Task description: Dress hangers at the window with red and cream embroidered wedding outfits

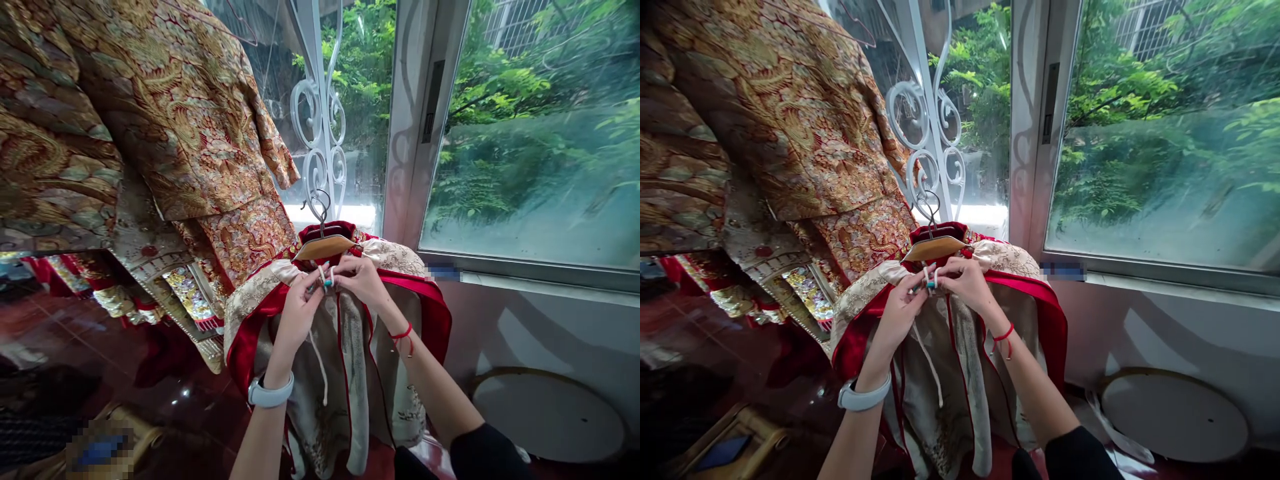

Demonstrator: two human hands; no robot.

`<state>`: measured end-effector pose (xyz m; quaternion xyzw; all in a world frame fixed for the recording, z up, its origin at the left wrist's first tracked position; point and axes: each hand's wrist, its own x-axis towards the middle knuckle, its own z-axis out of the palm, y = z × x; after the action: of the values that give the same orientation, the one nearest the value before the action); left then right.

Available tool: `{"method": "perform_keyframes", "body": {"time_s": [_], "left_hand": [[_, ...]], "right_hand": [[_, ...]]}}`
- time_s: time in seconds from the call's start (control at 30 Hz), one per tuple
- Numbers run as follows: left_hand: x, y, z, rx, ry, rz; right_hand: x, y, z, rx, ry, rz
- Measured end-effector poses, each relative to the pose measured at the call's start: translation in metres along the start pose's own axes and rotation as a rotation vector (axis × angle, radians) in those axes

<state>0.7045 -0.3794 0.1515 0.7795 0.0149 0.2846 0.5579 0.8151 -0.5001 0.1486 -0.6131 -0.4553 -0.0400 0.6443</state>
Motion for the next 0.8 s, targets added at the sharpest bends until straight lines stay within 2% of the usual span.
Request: {"method": "perform_keyframes", "body": {"time_s": [0.07,0.13,0.2,0.37,0.43,0.53,0.67,0.8], "left_hand": [[0.005,0.003,0.000,0.163,-0.047,0.093],[0.008,0.002,0.000,0.229,-0.111,0.159],[0.010,-0.001,0.001,0.240,-0.114,0.214],[0.009,-0.012,0.006,0.375,0.122,0.365],[0.009,-0.011,0.008,0.447,0.162,0.399],[0.007,-0.007,0.004,0.563,0.159,0.416],[-0.002,-0.006,-0.020,0.735,0.191,0.474],[-0.014,-0.018,-0.042,0.835,0.105,0.472]], "right_hand": [[0.004,-0.002,-0.006,0.091,-0.167,0.016],[0.005,-0.002,-0.012,0.113,-0.241,0.016],[0.003,-0.001,-0.017,0.084,-0.260,0.018],[-0.004,0.002,-0.012,0.020,-0.111,-0.025],[-0.007,-0.001,-0.007,-0.020,-0.033,-0.059],[-0.013,-0.006,-0.005,-0.150,0.095,-0.129],[-0.021,-0.009,-0.021,-0.340,0.241,-0.196],[-0.032,0.000,-0.038,-0.489,0.235,-0.216]]}}
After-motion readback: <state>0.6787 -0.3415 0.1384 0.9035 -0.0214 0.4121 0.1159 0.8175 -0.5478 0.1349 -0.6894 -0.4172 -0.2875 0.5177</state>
